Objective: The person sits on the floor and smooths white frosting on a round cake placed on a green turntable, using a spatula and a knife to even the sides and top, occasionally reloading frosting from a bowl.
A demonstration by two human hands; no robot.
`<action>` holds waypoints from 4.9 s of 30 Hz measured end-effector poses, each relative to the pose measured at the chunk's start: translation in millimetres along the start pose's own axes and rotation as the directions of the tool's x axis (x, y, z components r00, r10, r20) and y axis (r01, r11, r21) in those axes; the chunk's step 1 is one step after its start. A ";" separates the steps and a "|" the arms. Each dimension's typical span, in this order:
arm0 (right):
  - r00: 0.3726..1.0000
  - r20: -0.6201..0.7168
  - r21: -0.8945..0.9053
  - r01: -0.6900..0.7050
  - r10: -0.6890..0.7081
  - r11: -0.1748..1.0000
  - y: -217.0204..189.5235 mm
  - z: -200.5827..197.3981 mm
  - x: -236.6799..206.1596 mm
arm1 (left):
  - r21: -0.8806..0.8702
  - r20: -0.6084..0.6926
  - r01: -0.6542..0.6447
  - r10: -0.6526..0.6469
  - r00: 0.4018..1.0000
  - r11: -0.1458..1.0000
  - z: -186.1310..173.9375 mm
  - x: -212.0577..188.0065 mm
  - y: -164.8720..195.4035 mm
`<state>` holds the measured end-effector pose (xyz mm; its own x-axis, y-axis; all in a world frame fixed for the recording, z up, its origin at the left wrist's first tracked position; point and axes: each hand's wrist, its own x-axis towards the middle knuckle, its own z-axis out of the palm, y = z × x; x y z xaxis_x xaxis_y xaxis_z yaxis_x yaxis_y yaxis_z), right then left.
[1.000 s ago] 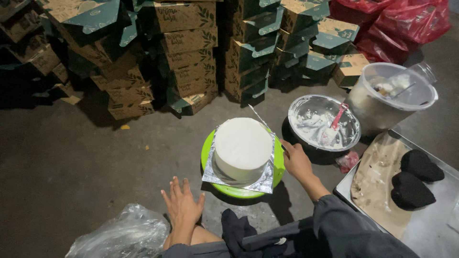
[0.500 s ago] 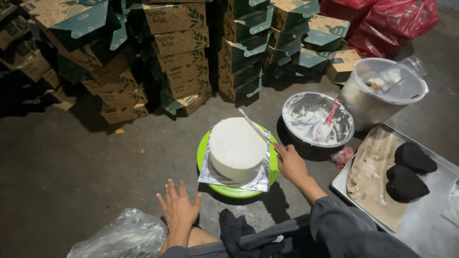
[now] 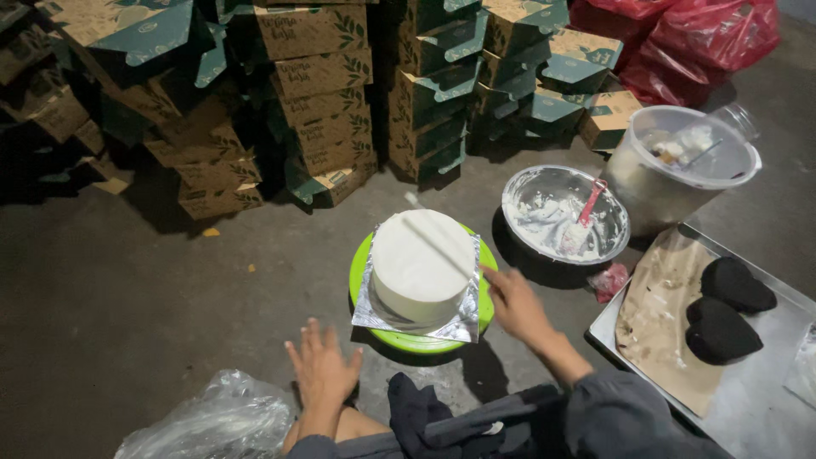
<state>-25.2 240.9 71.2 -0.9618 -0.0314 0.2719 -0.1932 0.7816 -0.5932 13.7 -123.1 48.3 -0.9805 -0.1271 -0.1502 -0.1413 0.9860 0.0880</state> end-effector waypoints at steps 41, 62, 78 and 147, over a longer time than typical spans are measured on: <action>0.968 0.197 -0.167 0.188 -0.154 0.968 21.7 -22.8 23.6 | -0.109 0.260 -0.278 0.297 0.919 0.954 47.6 6.3 37.5; 0.997 0.081 -0.153 -0.006 0.019 0.988 46.2 -1.9 70.2 | -0.104 0.236 -0.233 0.252 0.939 0.967 54.9 10.3 39.8; 0.992 0.117 -0.194 0.071 -0.049 0.978 42.0 1.4 76.1 | -0.101 0.250 -0.222 0.241 0.938 0.970 58.1 14.7 37.7; 0.859 0.354 -0.072 0.420 -0.371 0.905 51.3 -38.4 72.2 | 0.059 0.253 -0.172 0.152 0.956 0.983 38.2 22.2 41.9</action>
<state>-97.2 302.6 89.5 -0.8228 -0.5372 0.1852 -0.5650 0.7385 -0.3680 -8.8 -80.5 11.0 -0.9236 0.0553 -0.3792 0.0374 0.9978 0.0545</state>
